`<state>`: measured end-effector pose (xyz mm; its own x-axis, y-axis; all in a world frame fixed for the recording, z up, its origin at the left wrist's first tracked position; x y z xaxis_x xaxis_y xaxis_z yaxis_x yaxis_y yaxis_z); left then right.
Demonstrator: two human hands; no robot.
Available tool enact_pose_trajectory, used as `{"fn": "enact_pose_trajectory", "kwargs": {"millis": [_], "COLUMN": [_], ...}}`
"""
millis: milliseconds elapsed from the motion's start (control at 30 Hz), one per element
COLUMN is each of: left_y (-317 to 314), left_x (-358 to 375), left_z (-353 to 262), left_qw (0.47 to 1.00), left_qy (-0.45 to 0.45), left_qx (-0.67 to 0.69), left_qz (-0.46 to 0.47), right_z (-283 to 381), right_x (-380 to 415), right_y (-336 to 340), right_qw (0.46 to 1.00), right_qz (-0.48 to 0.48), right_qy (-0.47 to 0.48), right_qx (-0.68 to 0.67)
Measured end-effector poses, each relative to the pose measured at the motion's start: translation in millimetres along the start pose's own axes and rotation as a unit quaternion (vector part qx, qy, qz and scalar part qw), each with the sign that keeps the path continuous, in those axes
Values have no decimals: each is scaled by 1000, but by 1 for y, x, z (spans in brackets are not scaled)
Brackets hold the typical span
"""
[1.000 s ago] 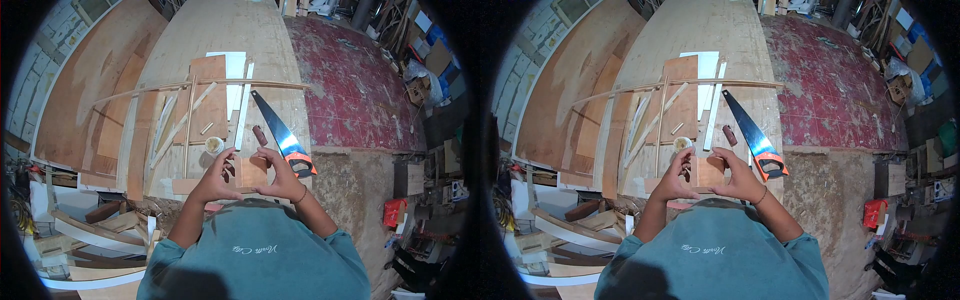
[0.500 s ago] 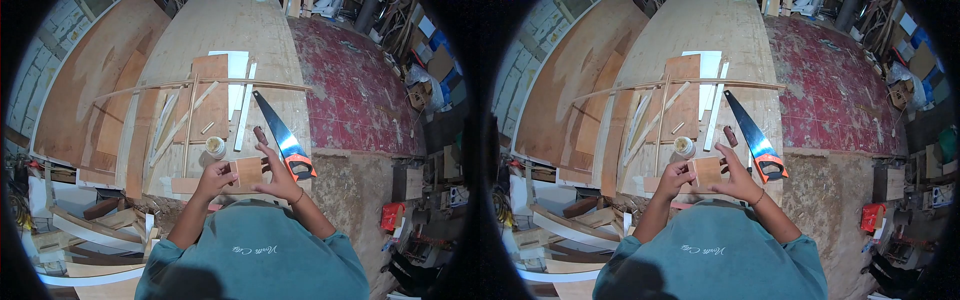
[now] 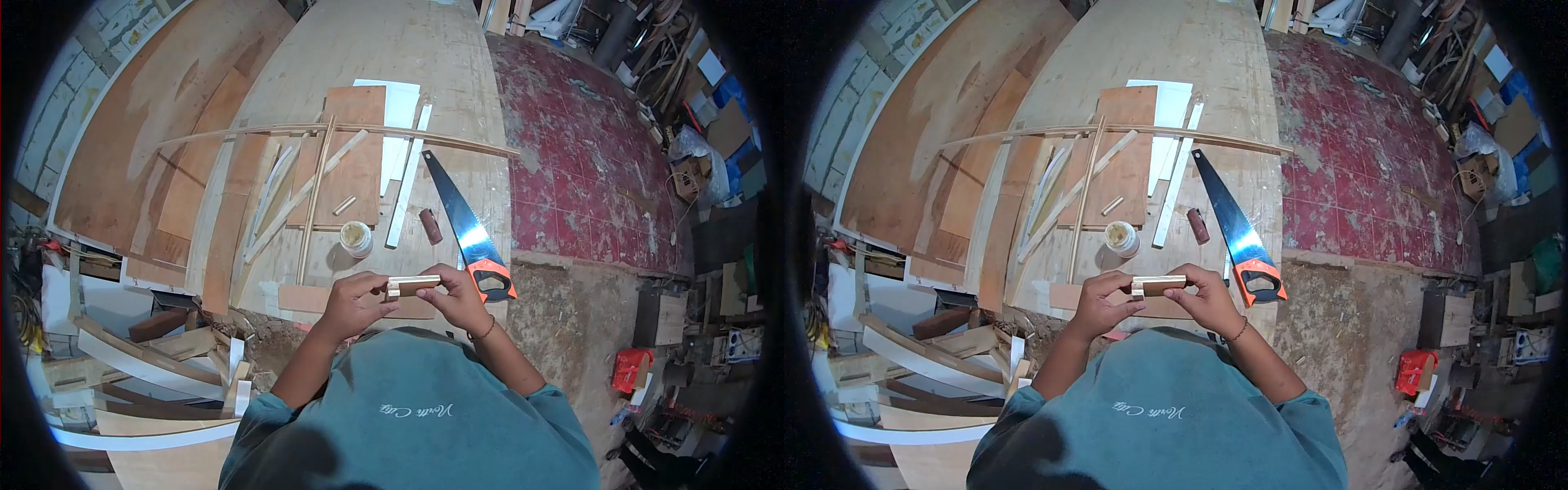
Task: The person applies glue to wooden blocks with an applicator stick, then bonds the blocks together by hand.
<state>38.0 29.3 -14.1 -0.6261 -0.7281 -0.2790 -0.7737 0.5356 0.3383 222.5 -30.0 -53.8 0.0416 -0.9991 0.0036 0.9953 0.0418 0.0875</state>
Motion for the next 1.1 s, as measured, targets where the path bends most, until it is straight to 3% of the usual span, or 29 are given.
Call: {"fn": "enact_pose_trajectory", "kwargs": {"millis": [67, 133, 333, 967, 1033, 1100], "left_y": [-3, -3, -4, -9, -13, -13], "left_x": [2, 6, 5, 4, 6, 6], "left_z": [2, 10, 9, 12, 13, 8], "left_qw": [999, 987, 990, 992, 973, 968], "left_qy": [25, 62, 13, 38, 132, 148], "left_qx": [24, 99, 57, 79, 167, 186], "left_qz": [-20, -112, -125, -95, -91, -79], "right_z": [-3, 1, 13, 1, 1, 2], "right_x": [0, 1, 2, 3, 4, 4], "right_y": [1, -1, -1, -4, -4, -5], "right_qw": [1000, 999, 996, 985, 986, 987], "right_qz": [-16, -30, -69, -62, -53, -45], "right_qy": [-15, -15, -20, -59, -60, -60], "right_qx": [-12, -26, -50, -149, -144, -139]}}
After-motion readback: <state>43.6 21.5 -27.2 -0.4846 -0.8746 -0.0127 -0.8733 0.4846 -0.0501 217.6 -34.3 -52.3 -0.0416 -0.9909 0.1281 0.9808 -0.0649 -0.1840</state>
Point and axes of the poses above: each hand's wrist, its own x-axis away from the middle knuckle, its own y-axis out of the back of the hand, z = x × y, the point moved 4 cm from there along -x, towards the middle knuckle, and after that the axes turned 4 degrees about -y, right-handed, at the moved point
